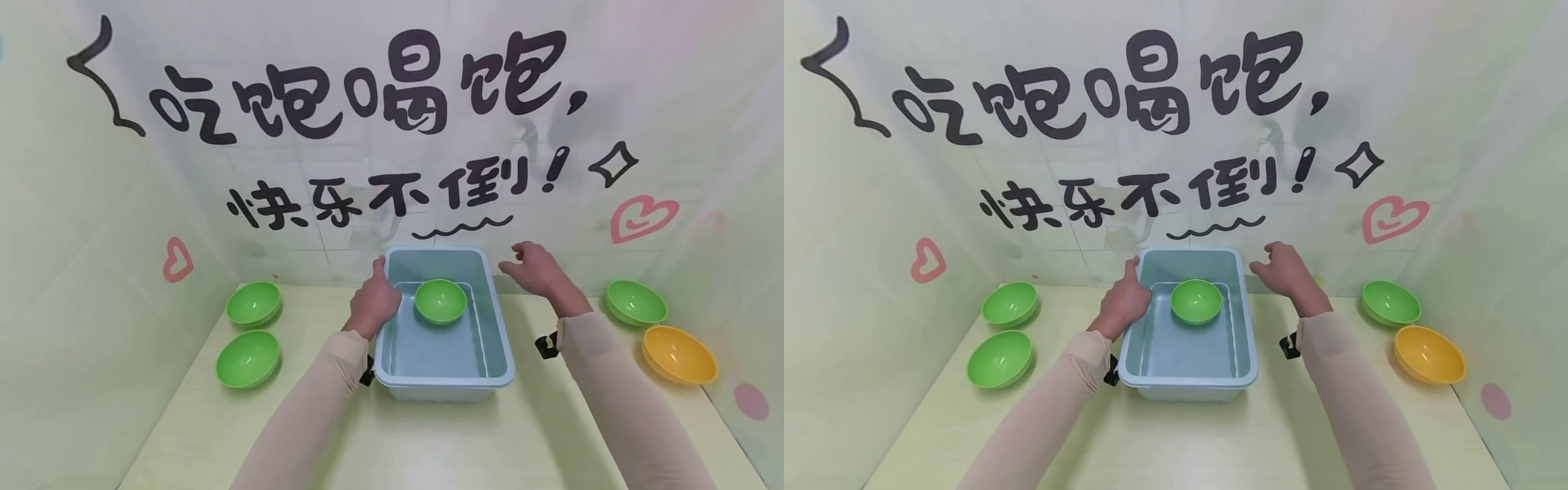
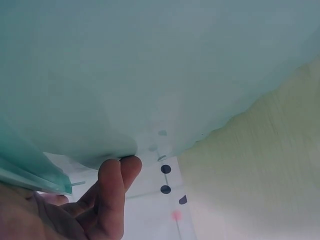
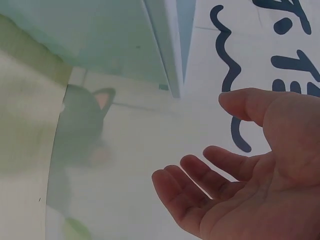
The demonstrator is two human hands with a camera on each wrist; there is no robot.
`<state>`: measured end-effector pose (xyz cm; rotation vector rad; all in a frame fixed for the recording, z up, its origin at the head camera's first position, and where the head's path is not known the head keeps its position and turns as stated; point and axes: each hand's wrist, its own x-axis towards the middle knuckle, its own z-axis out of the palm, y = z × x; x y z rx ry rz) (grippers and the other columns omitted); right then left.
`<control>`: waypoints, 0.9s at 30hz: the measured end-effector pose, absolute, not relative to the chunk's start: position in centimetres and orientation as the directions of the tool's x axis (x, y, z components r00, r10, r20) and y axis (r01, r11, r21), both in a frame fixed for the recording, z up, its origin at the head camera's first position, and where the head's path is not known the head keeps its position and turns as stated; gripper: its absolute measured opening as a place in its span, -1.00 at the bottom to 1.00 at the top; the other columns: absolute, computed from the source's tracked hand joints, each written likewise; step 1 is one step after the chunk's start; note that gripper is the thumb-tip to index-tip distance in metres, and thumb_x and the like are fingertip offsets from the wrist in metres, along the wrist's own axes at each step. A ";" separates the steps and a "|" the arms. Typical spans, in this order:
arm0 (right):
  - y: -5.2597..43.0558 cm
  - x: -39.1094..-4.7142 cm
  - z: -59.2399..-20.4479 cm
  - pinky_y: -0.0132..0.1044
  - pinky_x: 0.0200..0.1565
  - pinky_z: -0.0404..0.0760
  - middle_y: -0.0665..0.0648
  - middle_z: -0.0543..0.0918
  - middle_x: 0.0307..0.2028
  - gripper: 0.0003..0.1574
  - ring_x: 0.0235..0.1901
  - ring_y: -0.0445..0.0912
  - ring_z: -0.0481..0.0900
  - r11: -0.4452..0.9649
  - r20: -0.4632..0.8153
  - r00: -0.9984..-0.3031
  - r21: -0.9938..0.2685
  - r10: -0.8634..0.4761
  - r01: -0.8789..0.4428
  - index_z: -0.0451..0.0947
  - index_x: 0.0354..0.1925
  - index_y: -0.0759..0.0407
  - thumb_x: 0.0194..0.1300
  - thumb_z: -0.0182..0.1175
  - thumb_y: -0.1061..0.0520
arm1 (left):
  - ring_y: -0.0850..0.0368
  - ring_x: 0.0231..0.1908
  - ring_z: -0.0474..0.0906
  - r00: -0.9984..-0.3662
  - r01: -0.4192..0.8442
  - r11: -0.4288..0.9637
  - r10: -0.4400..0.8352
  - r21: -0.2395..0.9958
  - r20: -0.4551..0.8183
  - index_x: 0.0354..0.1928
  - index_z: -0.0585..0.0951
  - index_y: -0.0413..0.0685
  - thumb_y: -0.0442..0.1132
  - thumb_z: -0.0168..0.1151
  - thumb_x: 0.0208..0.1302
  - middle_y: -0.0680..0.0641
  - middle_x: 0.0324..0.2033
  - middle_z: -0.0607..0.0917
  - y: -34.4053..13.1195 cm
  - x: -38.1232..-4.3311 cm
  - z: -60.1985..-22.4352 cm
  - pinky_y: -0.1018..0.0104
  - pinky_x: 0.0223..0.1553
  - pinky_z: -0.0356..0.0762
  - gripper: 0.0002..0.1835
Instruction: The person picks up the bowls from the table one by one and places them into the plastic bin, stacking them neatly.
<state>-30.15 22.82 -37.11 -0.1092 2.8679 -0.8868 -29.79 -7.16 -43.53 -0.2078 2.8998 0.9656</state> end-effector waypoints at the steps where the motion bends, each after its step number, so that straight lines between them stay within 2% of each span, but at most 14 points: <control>1: 23.1 -30.1 -37.1 0.23 0.33 0.38 0.59 0.36 0.34 -0.13 0.31 0.40 0.37 0.825 -0.108 -0.988 -0.564 -0.110 -0.030 0.13 0.45 0.55 0.48 0.02 -0.06 | -0.10 -0.45 0.57 -0.988 -0.153 0.793 -0.104 0.590 -0.117 0.62 -0.07 0.17 -0.24 -0.01 0.24 -0.20 -0.24 0.71 -7.1 -29.8 -43.5 0.15 -0.51 0.38 -0.10; 22: 28.8 -28.0 -37.8 0.29 0.27 0.41 0.64 0.32 0.32 -0.11 0.26 0.45 0.37 0.860 -0.124 -0.991 -0.510 -0.050 0.020 0.13 0.42 0.61 0.50 0.01 -0.08 | -0.10 -0.43 0.58 -0.987 -0.161 0.785 -0.109 0.599 -0.122 0.63 -0.08 0.19 -0.21 -0.01 0.24 -0.20 -0.20 0.70 -7.3 -30.0 -43.6 0.14 -0.49 0.39 -0.09; 27: 30.6 -27.0 -37.9 0.33 0.25 0.41 0.69 0.27 0.32 -0.10 0.27 0.51 0.32 0.857 -0.133 -0.991 -0.513 -0.026 0.046 0.08 0.42 0.66 0.51 -0.02 -0.06 | -0.09 -0.45 0.58 -0.986 -0.163 0.786 -0.108 0.596 -0.127 0.63 -0.09 0.20 -0.22 -0.01 0.25 -0.19 -0.25 0.70 -7.3 -29.9 -43.7 0.14 -0.51 0.40 -0.09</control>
